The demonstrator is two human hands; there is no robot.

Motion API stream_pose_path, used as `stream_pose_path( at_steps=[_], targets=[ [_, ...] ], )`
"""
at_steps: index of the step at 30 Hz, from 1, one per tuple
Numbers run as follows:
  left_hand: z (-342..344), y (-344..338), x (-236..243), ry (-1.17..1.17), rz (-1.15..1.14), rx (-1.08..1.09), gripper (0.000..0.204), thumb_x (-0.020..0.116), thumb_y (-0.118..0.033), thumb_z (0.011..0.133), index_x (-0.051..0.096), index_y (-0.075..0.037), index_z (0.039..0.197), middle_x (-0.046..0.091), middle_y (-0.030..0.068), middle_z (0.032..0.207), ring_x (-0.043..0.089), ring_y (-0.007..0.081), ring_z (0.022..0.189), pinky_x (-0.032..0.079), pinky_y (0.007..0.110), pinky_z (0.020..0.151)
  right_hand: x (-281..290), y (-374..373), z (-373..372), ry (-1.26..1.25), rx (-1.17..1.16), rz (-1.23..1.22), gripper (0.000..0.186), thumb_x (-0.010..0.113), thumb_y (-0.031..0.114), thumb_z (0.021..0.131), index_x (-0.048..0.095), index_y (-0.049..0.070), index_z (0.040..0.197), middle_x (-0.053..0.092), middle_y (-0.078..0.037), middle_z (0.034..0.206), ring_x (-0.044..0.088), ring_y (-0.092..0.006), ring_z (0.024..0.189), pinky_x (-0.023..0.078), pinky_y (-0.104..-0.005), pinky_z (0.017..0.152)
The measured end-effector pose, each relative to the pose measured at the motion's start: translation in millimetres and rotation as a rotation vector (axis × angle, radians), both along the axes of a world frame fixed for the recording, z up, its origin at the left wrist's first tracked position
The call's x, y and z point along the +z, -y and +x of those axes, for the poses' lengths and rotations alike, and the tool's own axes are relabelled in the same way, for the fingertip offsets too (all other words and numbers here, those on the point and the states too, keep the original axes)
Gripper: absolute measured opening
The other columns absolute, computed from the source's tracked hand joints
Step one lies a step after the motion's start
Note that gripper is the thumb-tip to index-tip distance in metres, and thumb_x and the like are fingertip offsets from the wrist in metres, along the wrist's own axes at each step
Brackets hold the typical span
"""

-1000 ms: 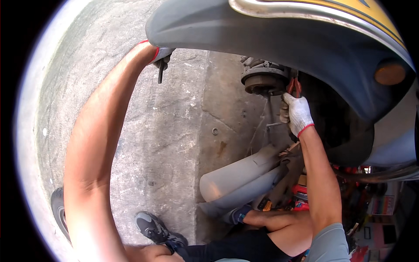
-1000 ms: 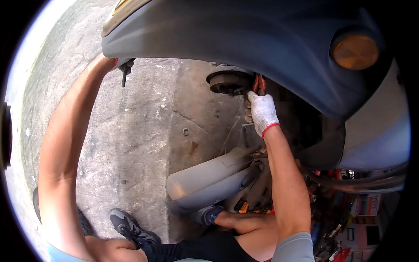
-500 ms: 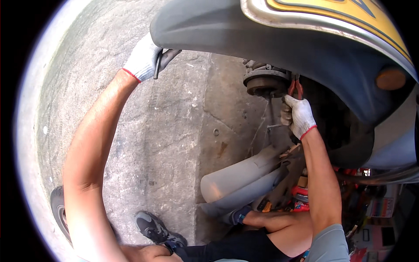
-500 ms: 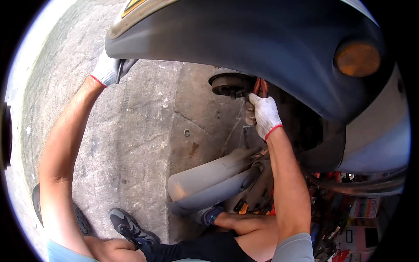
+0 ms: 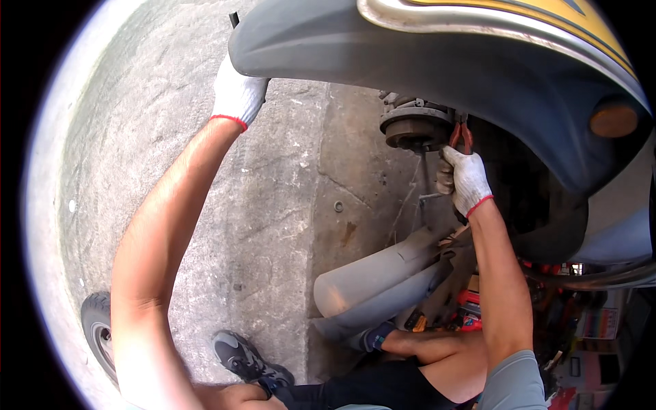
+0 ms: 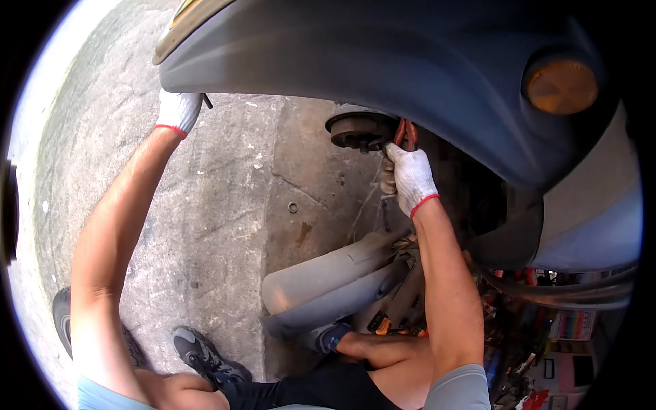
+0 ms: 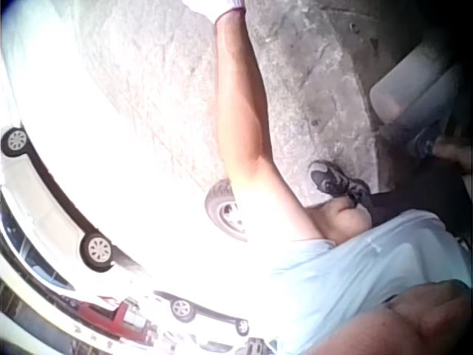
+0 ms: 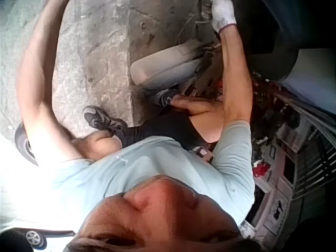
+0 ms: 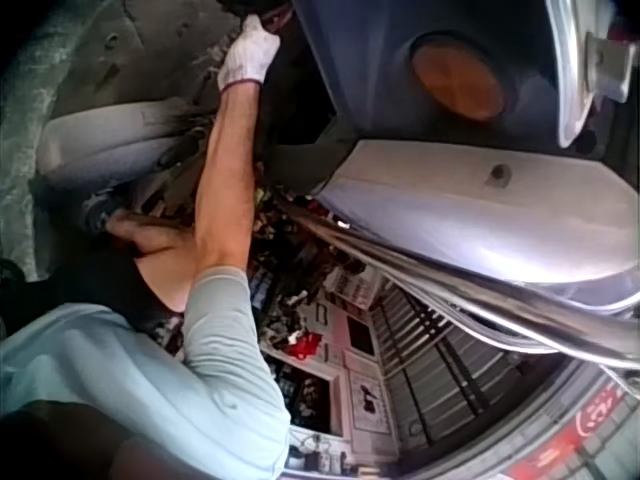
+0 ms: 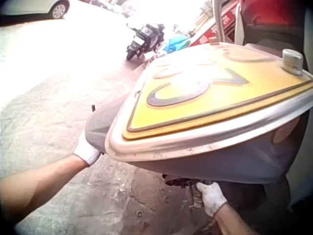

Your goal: The person removes a brake shoe from a scooter wheel hub using pliers and by hand, then puts a new brake shoe into the hub.

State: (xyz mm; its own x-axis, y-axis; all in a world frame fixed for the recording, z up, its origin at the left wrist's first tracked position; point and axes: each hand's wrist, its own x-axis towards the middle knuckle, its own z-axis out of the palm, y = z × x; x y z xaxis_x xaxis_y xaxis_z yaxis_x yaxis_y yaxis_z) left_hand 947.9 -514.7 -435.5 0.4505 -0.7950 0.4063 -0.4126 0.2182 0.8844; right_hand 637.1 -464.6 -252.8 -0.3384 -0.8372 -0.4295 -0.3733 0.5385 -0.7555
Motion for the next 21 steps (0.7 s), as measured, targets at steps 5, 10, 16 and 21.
stream_pose_path(
  at_steps=[5, 10, 16, 21],
  targets=[
    [9, 1, 9, 0.297, 0.19, -0.062, 0.034, 0.05, -0.032, 0.091, 0.057, -0.004, 0.111, 0.065, 0.0134, 0.09, 0.063, 0.0291, 0.086, 0.048, 0.038, 0.08, -3, 0, 0, 0.003, 0.011, -0.02, 0.021, 0.052, 0.014, 0.088, 0.044, 0.01, 0.07, 0.04, 0.001, 0.056, 0.033, -0.0102, 0.041, 0.025, -0.0273, 0.039],
    [40, 24, 13, -0.186, 0.596, -0.656, 0.033, 0.042, -0.034, 0.096, 0.054, -0.003, 0.099, 0.049, 0.0027, 0.066, 0.054, 0.0144, 0.057, 0.051, 0.033, 0.054, -2, -2, 2, -0.073, -0.018, -0.046, 0.019, 0.053, 0.014, 0.088, 0.044, 0.009, 0.072, 0.04, 0.0, 0.057, 0.033, -0.0105, 0.041, 0.025, -0.0276, 0.039],
    [39, -4, 16, -0.572, 0.437, -0.606, 0.03, 0.042, -0.029, 0.096, 0.053, -0.001, 0.102, 0.057, 0.0054, 0.075, 0.057, 0.0127, 0.063, 0.05, 0.027, 0.061, 6, 0, 1, -0.05, -0.015, 0.019, 0.023, 0.05, 0.015, 0.09, 0.041, 0.013, 0.07, 0.035, 0.003, 0.056, 0.03, -0.0083, 0.042, 0.022, -0.0263, 0.041],
    [40, -17, -20, 0.568, 0.132, -0.213, 0.058, 0.061, -0.014, 0.082, 0.037, -0.002, 0.133, 0.048, 0.025, 0.124, 0.048, 0.0382, 0.116, 0.041, 0.045, 0.097, 10, 1, -2, 0.049, 0.019, 0.049, 0.022, 0.051, 0.014, 0.089, 0.04, 0.012, 0.069, 0.038, 0.002, 0.056, 0.03, -0.0089, 0.041, 0.023, -0.0268, 0.04]
  ],
)
